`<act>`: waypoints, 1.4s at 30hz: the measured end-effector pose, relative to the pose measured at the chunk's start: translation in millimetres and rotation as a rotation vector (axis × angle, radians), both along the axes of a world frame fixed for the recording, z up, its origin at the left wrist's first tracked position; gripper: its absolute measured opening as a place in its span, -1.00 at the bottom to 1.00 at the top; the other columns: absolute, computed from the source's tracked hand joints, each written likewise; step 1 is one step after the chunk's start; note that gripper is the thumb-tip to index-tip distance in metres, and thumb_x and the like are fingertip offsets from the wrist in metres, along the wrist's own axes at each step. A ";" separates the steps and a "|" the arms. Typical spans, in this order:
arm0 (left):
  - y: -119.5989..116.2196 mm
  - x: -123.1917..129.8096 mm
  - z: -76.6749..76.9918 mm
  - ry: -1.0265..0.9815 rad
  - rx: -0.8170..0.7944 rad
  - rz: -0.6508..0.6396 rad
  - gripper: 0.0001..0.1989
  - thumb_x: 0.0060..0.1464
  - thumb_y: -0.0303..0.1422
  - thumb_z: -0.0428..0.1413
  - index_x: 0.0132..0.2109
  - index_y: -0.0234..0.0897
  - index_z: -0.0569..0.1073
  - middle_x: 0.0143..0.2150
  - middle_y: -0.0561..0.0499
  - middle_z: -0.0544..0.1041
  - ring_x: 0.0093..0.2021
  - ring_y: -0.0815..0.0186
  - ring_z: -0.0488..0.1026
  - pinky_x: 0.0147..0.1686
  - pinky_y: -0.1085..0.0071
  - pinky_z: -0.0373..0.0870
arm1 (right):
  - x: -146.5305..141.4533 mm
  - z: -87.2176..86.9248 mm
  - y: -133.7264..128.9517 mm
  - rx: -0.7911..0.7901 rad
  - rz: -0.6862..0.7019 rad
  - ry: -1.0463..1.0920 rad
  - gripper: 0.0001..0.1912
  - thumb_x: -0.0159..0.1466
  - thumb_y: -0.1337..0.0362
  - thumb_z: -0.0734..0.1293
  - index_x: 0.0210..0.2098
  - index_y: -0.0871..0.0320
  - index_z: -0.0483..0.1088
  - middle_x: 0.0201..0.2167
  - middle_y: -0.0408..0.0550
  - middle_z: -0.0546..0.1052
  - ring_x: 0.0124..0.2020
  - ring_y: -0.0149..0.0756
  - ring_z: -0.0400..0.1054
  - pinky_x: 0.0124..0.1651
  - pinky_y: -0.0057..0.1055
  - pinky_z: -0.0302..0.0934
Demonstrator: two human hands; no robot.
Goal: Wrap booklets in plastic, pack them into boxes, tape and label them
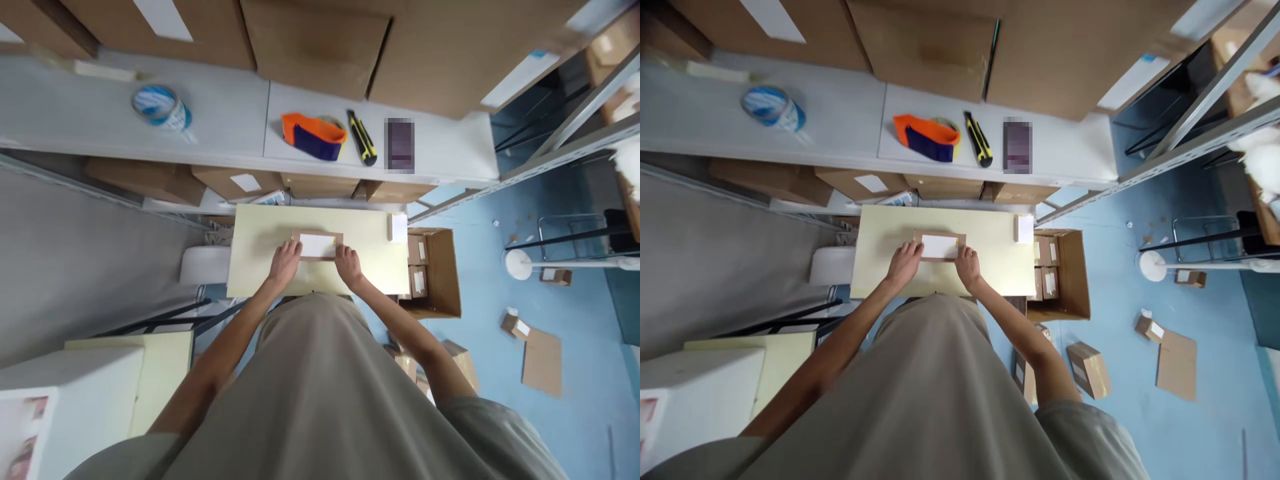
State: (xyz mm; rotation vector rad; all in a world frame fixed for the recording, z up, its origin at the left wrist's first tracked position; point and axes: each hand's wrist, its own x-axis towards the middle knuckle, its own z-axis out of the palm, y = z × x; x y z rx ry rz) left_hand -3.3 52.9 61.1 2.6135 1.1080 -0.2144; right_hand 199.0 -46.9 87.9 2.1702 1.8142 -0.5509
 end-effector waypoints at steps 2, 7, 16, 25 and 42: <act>-0.6 1.4 5.3 0.027 0.021 -0.039 -0.43 0.35 -0.59 -0.15 0.38 -0.33 0.46 0.27 -0.41 0.49 0.25 -0.11 0.43 0.18 0.05 0.39 | 4.7 11.6 9.4 -0.012 0.012 0.000 -0.42 0.37 0.57 0.08 0.20 0.28 0.57 0.09 0.43 0.58 0.10 0.14 0.48 0.08 -0.02 0.41; 11.5 15.8 26.4 0.058 -0.002 -0.061 -0.51 0.29 -0.61 -0.04 0.22 -0.28 0.60 0.18 -0.38 0.54 0.26 -0.10 0.44 0.11 0.08 0.45 | 22.3 69.5 56.8 0.170 0.022 -0.028 -0.50 0.50 0.40 0.12 0.32 0.17 0.47 0.15 0.32 0.58 0.15 0.11 0.47 0.16 -0.04 0.39; 107.4 71.6 165.6 -0.518 0.228 0.109 -0.52 0.42 -0.44 -0.08 0.37 -0.36 0.48 0.24 -0.28 0.55 0.27 -0.05 0.42 0.34 0.06 0.33 | 32.4 179.7 201.3 0.621 0.017 -0.065 -0.51 0.54 0.35 0.10 0.38 0.42 0.26 0.31 0.43 0.44 0.34 0.16 0.29 0.39 0.00 0.13; 97.7 78.0 186.3 -0.731 0.148 0.316 -0.73 0.38 -0.43 0.04 0.04 -0.20 0.63 0.05 -0.14 0.69 0.09 0.03 0.60 0.13 0.13 0.51 | 26.8 157.7 237.9 0.515 -0.074 -0.045 -0.55 0.51 0.35 0.16 0.32 0.42 0.28 0.16 0.46 0.54 0.35 0.18 0.29 0.39 0.03 0.14; -33.0 -3.3 61.9 -1.148 -0.544 0.555 -0.79 0.27 -0.17 0.21 -0.10 -0.19 0.61 -0.11 -0.07 0.71 -0.09 0.19 0.69 0.01 0.26 0.65 | -51.6 38.0 11.9 0.578 -0.680 1.357 -0.43 0.32 -0.23 0.43 0.05 0.07 0.39 -0.02 0.07 0.60 0.05 -0.06 0.52 0.20 -0.10 0.45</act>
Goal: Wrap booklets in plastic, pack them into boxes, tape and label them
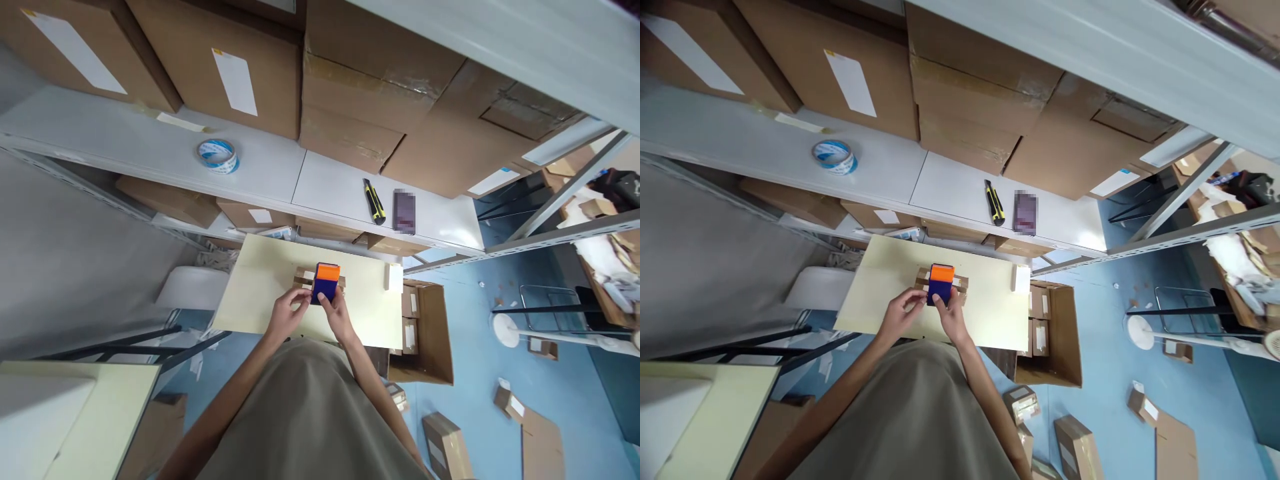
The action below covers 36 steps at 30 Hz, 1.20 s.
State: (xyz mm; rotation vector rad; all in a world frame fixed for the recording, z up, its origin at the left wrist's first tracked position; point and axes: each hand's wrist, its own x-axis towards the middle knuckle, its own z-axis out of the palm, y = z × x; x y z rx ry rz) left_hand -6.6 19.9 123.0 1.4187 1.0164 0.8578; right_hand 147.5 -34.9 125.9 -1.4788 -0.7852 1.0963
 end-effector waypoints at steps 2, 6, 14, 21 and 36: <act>-5.8 -2.3 1.1 0.001 -0.013 -0.006 -0.79 0.27 -0.17 0.22 -0.08 -0.18 0.61 -0.09 -0.06 0.70 -0.10 0.20 0.69 0.01 0.26 0.65 | -2.1 -0.6 -3.9 -0.004 0.000 -0.011 -0.43 0.33 -0.22 0.42 0.06 0.08 0.39 -0.01 0.08 0.59 0.05 -0.06 0.51 0.21 -0.09 0.44; -7.2 -3.9 6.9 0.009 0.010 -0.042 -0.80 0.24 -0.17 0.26 -0.10 -0.17 0.60 -0.14 -0.03 0.68 -0.14 0.21 0.67 -0.06 0.28 0.66 | -5.2 2.2 -7.9 -0.004 0.003 -0.058 -0.46 0.35 -0.21 0.41 0.06 0.07 0.38 -0.05 0.05 0.58 0.02 -0.07 0.49 0.19 -0.08 0.44; 4.5 -16.6 18.6 0.029 -0.011 -0.123 -0.70 0.21 -0.07 0.29 -0.08 -0.18 0.63 -0.05 -0.10 0.69 -0.05 0.14 0.64 -0.04 0.26 0.61 | -0.2 20.0 -12.0 -0.044 0.108 -0.251 -0.37 0.38 -0.30 0.34 0.12 0.10 0.33 0.01 0.08 0.55 0.08 -0.09 0.47 0.22 -0.17 0.41; 36.7 -39.5 33.5 -0.126 -0.230 -0.048 -0.40 0.17 0.13 0.31 0.14 -0.23 0.63 0.12 -0.19 0.67 0.09 0.05 0.61 0.07 0.18 0.59 | 11.8 34.0 -23.7 -0.106 0.285 -0.365 -0.49 0.42 -0.17 0.36 0.08 0.09 0.31 -0.08 0.04 0.56 -0.08 -0.11 0.45 0.06 -0.18 0.39; 54.4 -45.5 -35.2 -0.112 -0.319 -0.181 -0.52 0.08 0.12 0.34 -0.18 -0.24 0.68 -0.20 -0.09 0.70 -0.22 0.19 0.60 -0.18 0.32 0.52 | 21.7 52.8 -9.7 -0.373 0.643 -0.634 -0.52 0.43 -0.20 0.33 -0.04 0.12 0.39 -0.23 -0.08 0.58 -0.28 -0.24 0.42 -0.22 -0.33 0.28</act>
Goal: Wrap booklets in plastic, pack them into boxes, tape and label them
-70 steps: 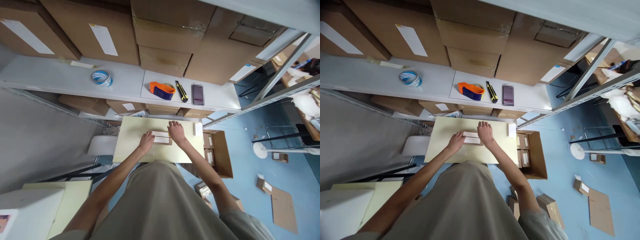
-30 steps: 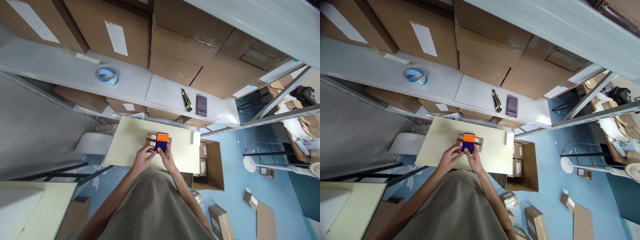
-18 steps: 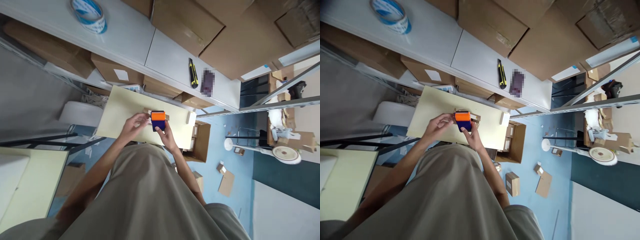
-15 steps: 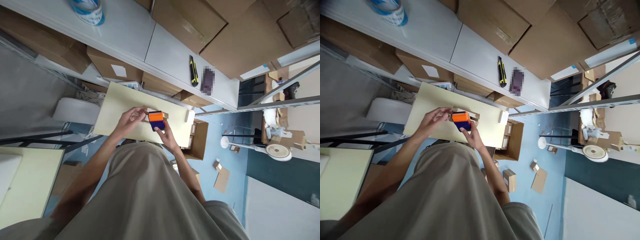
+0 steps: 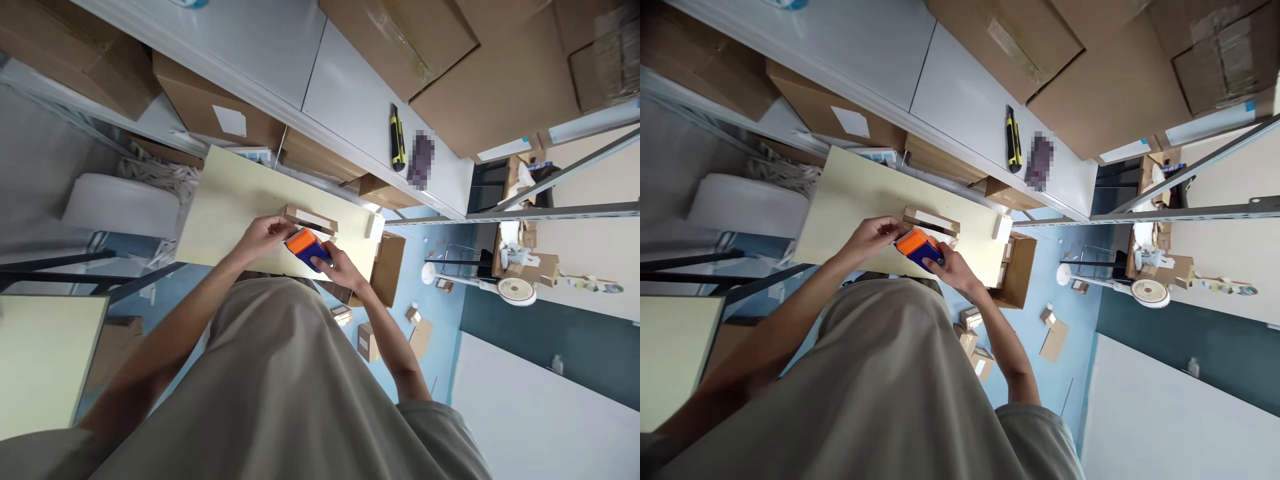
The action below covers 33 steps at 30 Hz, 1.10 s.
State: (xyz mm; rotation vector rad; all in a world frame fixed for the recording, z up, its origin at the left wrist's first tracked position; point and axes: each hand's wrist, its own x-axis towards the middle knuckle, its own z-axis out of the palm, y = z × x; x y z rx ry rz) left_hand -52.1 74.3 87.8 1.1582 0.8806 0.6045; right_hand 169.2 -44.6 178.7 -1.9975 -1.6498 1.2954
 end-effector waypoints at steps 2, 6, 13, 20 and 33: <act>-11.0 3.3 -15.3 0.038 -0.010 0.071 -0.56 0.08 0.08 0.33 -0.23 -0.24 0.66 -0.26 -0.08 0.69 -0.26 0.21 0.57 -0.22 0.33 0.49 | -1.7 -3.5 7.8 -0.069 -0.005 -0.010 -0.46 0.44 -0.24 0.31 -0.05 0.14 0.44 -0.26 -0.08 0.60 -0.30 -0.26 0.44 -0.25 -0.36 0.27; -27.5 3.8 -35.9 0.103 -0.040 0.176 -0.65 0.11 0.00 0.29 -0.27 -0.22 0.65 -0.31 -0.05 0.67 -0.33 0.23 0.53 -0.29 0.34 0.44 | 8.7 8.4 27.5 -0.260 0.093 -0.019 -0.44 0.43 -0.26 0.33 -0.08 0.14 0.53 -0.26 -0.02 0.66 -0.31 -0.25 0.52 -0.28 -0.37 0.30; 8.1 -18.7 -81.7 0.096 -0.161 0.417 -0.62 0.04 0.00 0.33 -0.23 -0.24 0.60 -0.33 -0.04 0.60 -0.35 0.28 0.45 -0.35 0.38 0.35 | 58.1 74.8 70.9 -0.570 0.073 -0.156 -0.37 0.37 -0.34 0.38 -0.21 0.18 0.52 -0.36 0.07 0.69 -0.44 -0.25 0.54 -0.40 -0.38 0.32; 13.8 -0.1 -115.2 -0.030 -0.371 0.441 -0.55 -0.06 0.04 0.36 -0.28 -0.23 0.48 -0.36 0.01 0.51 -0.37 0.36 0.38 -0.36 0.41 0.28 | 16.4 96.9 119.2 -0.495 0.188 -0.384 -0.36 0.42 -0.31 0.33 -0.38 0.15 0.47 -0.48 -0.01 0.62 -0.52 -0.33 0.45 -0.41 -0.39 0.18; 3.1 41.3 -160.2 0.041 -0.415 0.493 -0.69 0.11 -0.07 0.27 -0.25 -0.25 0.53 -0.33 0.01 0.57 -0.34 0.35 0.43 -0.33 0.44 0.31 | -27.7 77.1 156.6 -0.463 0.311 -0.676 -0.29 0.43 -0.37 0.25 -0.40 0.15 0.49 -0.54 0.03 0.54 -0.51 -0.22 0.40 -0.35 -0.31 0.10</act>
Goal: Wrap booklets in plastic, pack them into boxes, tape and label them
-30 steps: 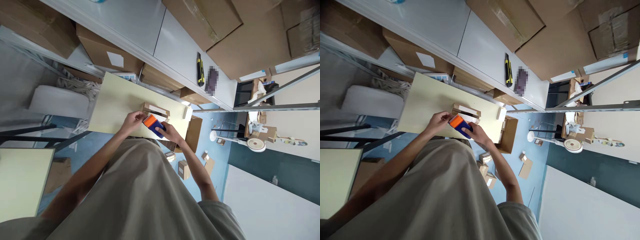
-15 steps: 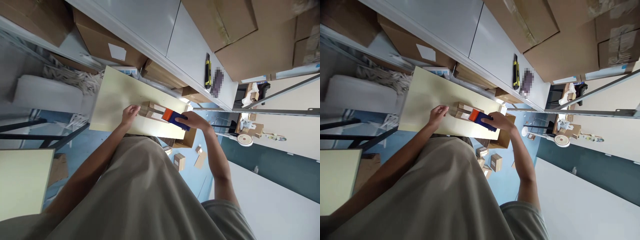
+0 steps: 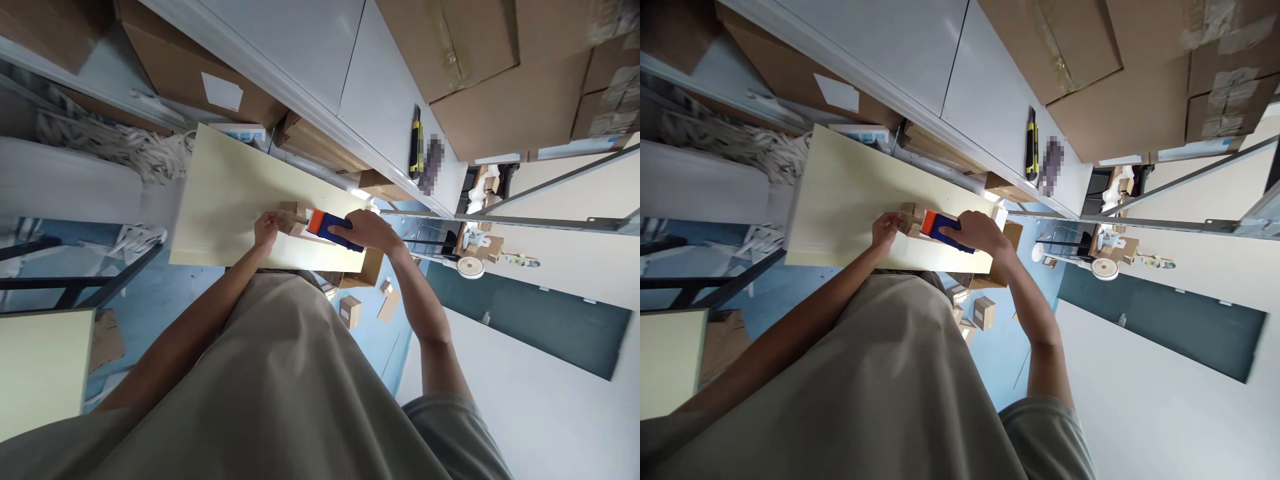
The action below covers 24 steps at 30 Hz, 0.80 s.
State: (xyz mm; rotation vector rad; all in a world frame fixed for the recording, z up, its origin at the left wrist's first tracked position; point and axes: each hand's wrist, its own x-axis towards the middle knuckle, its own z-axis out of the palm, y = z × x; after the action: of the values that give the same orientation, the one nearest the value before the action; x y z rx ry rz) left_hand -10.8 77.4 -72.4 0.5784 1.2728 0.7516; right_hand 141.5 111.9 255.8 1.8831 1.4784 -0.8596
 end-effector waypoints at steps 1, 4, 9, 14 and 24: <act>-2.6 3.6 -3.2 0.031 0.036 -0.007 -0.67 0.15 -0.05 0.25 -0.24 -0.25 0.53 -0.31 -0.01 0.58 -0.32 0.34 0.45 -0.30 0.43 0.34 | -1.7 -1.6 1.2 -0.005 0.000 -0.006 -0.29 0.44 -0.37 0.24 -0.39 0.15 0.50 -0.54 0.03 0.54 -0.51 -0.21 0.41 -0.35 -0.30 0.11; -8.1 4.8 -10.5 0.173 0.123 -0.066 -0.60 0.21 -0.02 0.22 -0.04 -0.26 0.54 -0.26 -0.03 0.57 -0.32 0.30 0.48 -0.27 0.39 0.39 | -5.1 -3.5 4.0 -0.011 0.029 -0.017 -0.29 0.46 -0.35 0.23 -0.37 0.17 0.53 -0.54 0.06 0.54 -0.48 -0.17 0.43 -0.32 -0.29 0.14; -1.5 -26.6 14.2 0.219 0.336 -0.215 -0.21 0.09 -0.11 0.33 0.40 -0.26 0.35 0.19 -0.26 0.54 -0.01 0.10 0.56 -0.08 0.23 0.50 | -4.2 -2.4 3.2 0.007 0.085 -0.021 -0.27 0.44 -0.36 0.23 -0.44 0.17 0.51 -0.54 0.09 0.52 -0.49 -0.16 0.42 -0.34 -0.27 0.14; 21.8 -37.0 58.0 0.178 0.828 -0.610 -0.40 0.11 -0.26 0.29 0.30 -0.17 0.50 0.36 -0.22 0.48 0.38 -0.15 0.33 0.38 -0.08 0.28 | -11.4 0.4 1.9 0.022 0.085 0.005 -0.34 0.42 -0.32 0.32 -0.37 0.18 0.53 -0.51 0.09 0.55 -0.42 -0.13 0.46 -0.31 -0.28 0.18; 21.5 -31.5 48.0 0.238 0.886 -0.707 -0.60 0.24 -0.34 0.20 0.20 -0.20 0.53 0.21 -0.25 0.58 0.27 -0.12 0.43 0.35 -0.05 0.32 | -6.7 -2.3 7.5 0.050 0.124 -0.008 -0.42 0.39 -0.23 0.41 -0.26 0.23 0.56 -0.42 0.14 0.58 -0.23 0.02 0.53 -0.19 -0.25 0.26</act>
State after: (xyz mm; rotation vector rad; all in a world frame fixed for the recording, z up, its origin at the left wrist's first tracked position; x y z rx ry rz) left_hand -42.2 98.9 -24.4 1.7692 0.7873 0.6176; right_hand 134.8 119.4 253.6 1.8071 1.6073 -0.7628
